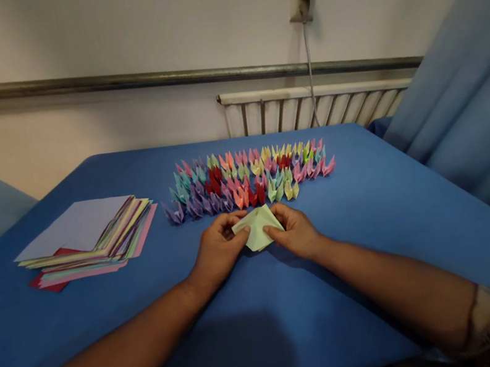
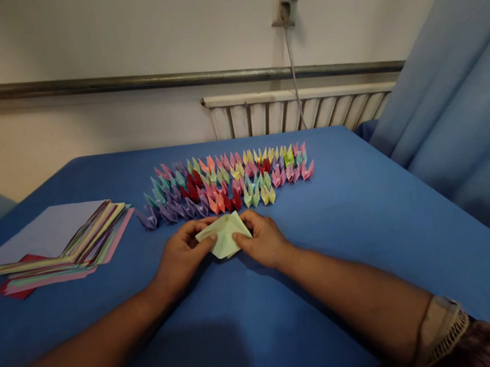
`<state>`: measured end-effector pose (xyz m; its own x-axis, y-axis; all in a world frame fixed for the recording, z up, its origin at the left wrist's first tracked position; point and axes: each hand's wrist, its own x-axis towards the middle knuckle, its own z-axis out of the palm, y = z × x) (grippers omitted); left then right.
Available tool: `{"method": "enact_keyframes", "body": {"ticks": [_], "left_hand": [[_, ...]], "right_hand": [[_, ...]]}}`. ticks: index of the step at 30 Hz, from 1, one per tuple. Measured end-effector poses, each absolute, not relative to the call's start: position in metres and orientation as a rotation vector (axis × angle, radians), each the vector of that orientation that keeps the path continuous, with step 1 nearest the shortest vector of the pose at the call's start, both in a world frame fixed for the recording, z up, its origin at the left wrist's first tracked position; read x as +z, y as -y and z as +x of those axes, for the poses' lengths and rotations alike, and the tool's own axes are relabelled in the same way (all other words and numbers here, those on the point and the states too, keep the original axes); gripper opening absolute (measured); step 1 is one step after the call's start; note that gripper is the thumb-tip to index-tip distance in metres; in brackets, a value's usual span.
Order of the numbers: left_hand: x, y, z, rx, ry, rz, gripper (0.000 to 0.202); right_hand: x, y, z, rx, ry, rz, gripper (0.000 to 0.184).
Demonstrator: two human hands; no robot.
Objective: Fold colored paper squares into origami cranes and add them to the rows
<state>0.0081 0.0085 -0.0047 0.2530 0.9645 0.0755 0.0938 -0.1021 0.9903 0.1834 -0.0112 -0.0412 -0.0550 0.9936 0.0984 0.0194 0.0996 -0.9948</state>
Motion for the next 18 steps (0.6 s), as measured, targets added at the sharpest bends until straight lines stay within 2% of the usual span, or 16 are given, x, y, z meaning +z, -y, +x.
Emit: {"method": "enact_keyframes", "body": {"ticks": [3, 6, 9, 12, 18], "left_hand": [[-0.0042, -0.0058, 0.0100, 1.021, -1.067, 1.559, 0.029], [-0.0017, -0.0044, 0.0094, 1.035, -1.117, 1.664, 0.019], [0.0000, -0.0061, 0.0070, 1.059, -1.157, 1.616, 0.013], [0.0001, -0.0084, 0.0059, 1.106, -1.153, 1.486, 0.016], [0.0040, -0.0067, 0.0092, 1.073, -1.096, 1.365, 0.022]], "right_hand": [[-0.0411, 0.0144, 0.1831, 1.114, 1.397, -1.122, 0.018], [-0.0400, 0.0176, 0.1827, 1.078, 1.469, -1.134, 0.022], [-0.0387, 0.0182, 0.1823, 1.105, 1.452, -1.129, 0.028], [-0.0373, 0.0173, 0.1818, 1.193, 1.367, -1.070, 0.032], [-0.0318, 0.0196, 0.1841, 1.237, 1.430, -0.991, 0.062]]}}
